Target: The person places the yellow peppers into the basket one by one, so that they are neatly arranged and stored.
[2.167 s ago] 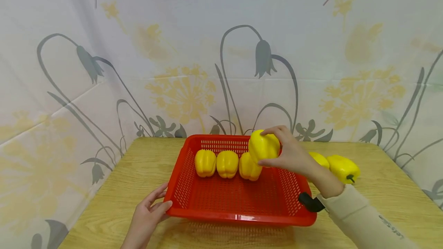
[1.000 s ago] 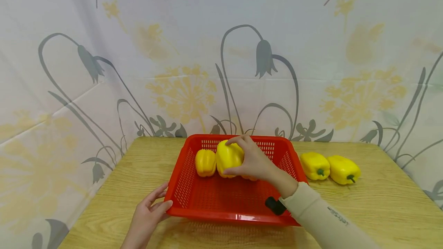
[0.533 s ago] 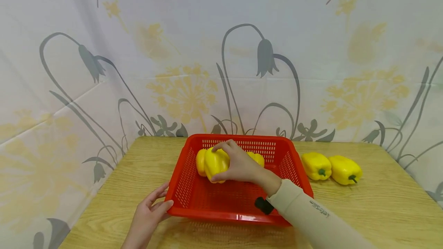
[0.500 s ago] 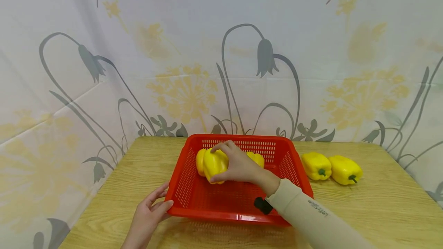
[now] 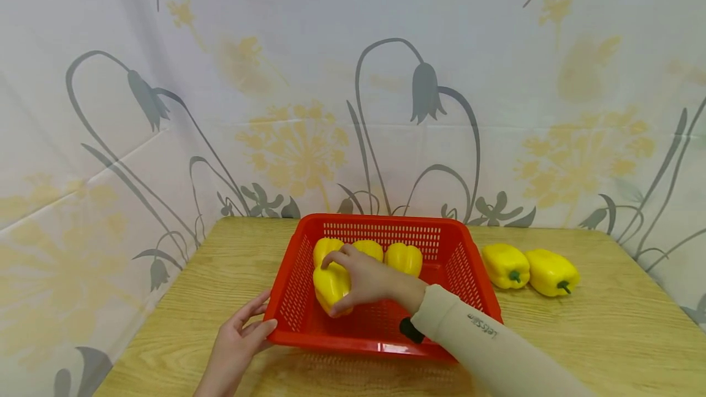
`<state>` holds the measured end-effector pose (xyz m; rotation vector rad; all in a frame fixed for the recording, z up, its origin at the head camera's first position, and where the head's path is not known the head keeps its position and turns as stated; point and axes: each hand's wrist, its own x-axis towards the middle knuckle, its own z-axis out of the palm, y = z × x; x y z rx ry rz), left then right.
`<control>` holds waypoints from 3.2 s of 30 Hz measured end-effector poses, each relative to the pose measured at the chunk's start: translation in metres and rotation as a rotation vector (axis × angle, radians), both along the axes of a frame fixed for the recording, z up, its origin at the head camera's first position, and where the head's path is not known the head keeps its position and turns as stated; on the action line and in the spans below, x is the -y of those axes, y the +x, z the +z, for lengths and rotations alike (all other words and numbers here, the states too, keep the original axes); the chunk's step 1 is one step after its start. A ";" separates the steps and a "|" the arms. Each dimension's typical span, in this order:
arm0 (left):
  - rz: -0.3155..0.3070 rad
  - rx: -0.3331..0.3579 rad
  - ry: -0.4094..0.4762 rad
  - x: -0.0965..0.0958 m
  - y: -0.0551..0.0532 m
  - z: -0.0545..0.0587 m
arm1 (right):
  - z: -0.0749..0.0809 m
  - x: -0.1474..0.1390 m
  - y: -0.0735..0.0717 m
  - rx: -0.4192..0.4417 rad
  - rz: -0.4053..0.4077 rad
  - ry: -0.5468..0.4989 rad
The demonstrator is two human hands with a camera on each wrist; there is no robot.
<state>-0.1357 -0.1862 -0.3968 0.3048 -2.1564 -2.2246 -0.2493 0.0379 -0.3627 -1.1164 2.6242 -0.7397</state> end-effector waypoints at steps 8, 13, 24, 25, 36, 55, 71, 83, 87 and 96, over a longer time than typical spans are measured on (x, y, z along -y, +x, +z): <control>0.001 0.002 0.004 0.000 0.000 0.000 | -0.007 0.003 0.001 0.023 0.057 0.142; 0.000 0.009 -0.003 0.000 0.000 0.001 | -0.006 -0.003 0.001 0.074 0.090 0.134; 0.009 0.034 -0.019 -0.001 0.000 0.003 | -0.005 -0.004 0.000 0.058 0.110 0.123; 0.010 0.036 -0.024 -0.001 0.000 0.003 | -0.005 -0.002 0.001 0.046 0.113 0.125; 0.004 0.035 -0.030 0.002 0.000 -0.001 | -0.004 0.011 0.003 -0.079 0.129 0.138; -0.005 0.015 -0.023 -0.001 0.000 0.000 | -0.004 0.008 -0.002 -0.105 0.103 0.157; -0.004 0.025 -0.028 0.001 -0.001 -0.002 | 0.022 -0.015 0.008 -0.100 0.098 -0.062; 0.012 0.035 -0.039 0.001 0.000 0.001 | 0.043 -0.031 0.019 -0.257 0.101 -0.255; 0.007 0.028 -0.035 0.002 -0.001 0.000 | 0.048 -0.038 0.024 -0.251 0.078 -0.279; 0.007 0.030 -0.043 0.000 -0.001 0.001 | 0.057 -0.054 0.031 -0.284 0.047 -0.301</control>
